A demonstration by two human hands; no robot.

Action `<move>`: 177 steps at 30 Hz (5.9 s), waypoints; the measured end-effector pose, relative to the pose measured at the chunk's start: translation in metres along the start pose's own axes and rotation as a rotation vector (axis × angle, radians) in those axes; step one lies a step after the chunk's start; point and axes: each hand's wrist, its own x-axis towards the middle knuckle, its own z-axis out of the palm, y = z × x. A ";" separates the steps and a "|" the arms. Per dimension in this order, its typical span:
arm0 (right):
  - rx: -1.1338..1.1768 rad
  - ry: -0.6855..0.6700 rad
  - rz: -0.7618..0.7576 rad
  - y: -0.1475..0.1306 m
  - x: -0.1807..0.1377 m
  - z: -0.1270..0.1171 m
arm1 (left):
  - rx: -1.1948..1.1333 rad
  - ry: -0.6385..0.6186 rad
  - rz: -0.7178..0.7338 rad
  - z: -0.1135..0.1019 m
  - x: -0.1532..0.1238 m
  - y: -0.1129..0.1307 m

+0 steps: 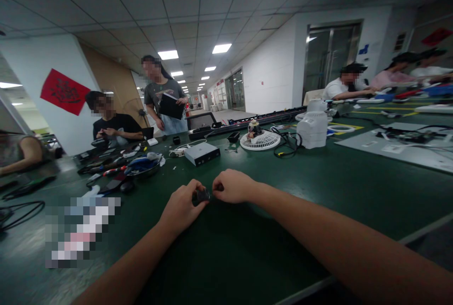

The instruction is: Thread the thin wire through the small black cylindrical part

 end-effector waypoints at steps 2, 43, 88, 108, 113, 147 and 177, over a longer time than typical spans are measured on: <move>0.052 -0.051 -0.019 0.000 0.000 0.000 | -0.001 -0.004 0.012 0.000 0.000 -0.001; -0.165 -0.019 0.075 -0.009 -0.001 -0.003 | 0.077 -0.060 -0.030 -0.001 0.001 0.006; -0.210 0.034 0.086 -0.016 -0.003 0.000 | 0.098 -0.031 0.009 0.000 0.000 0.003; 0.322 -0.325 -0.154 -0.026 -0.008 -0.002 | 0.064 0.127 -0.272 0.000 0.006 -0.013; 0.518 -0.062 -0.008 -0.009 0.001 -0.001 | -0.029 0.099 -0.197 -0.001 0.006 -0.008; 0.318 0.132 0.024 -0.005 0.003 0.002 | -0.126 0.010 0.152 -0.003 -0.004 0.005; -0.208 0.023 -0.057 -0.006 -0.002 -0.006 | -0.063 0.063 -0.043 0.001 0.002 -0.001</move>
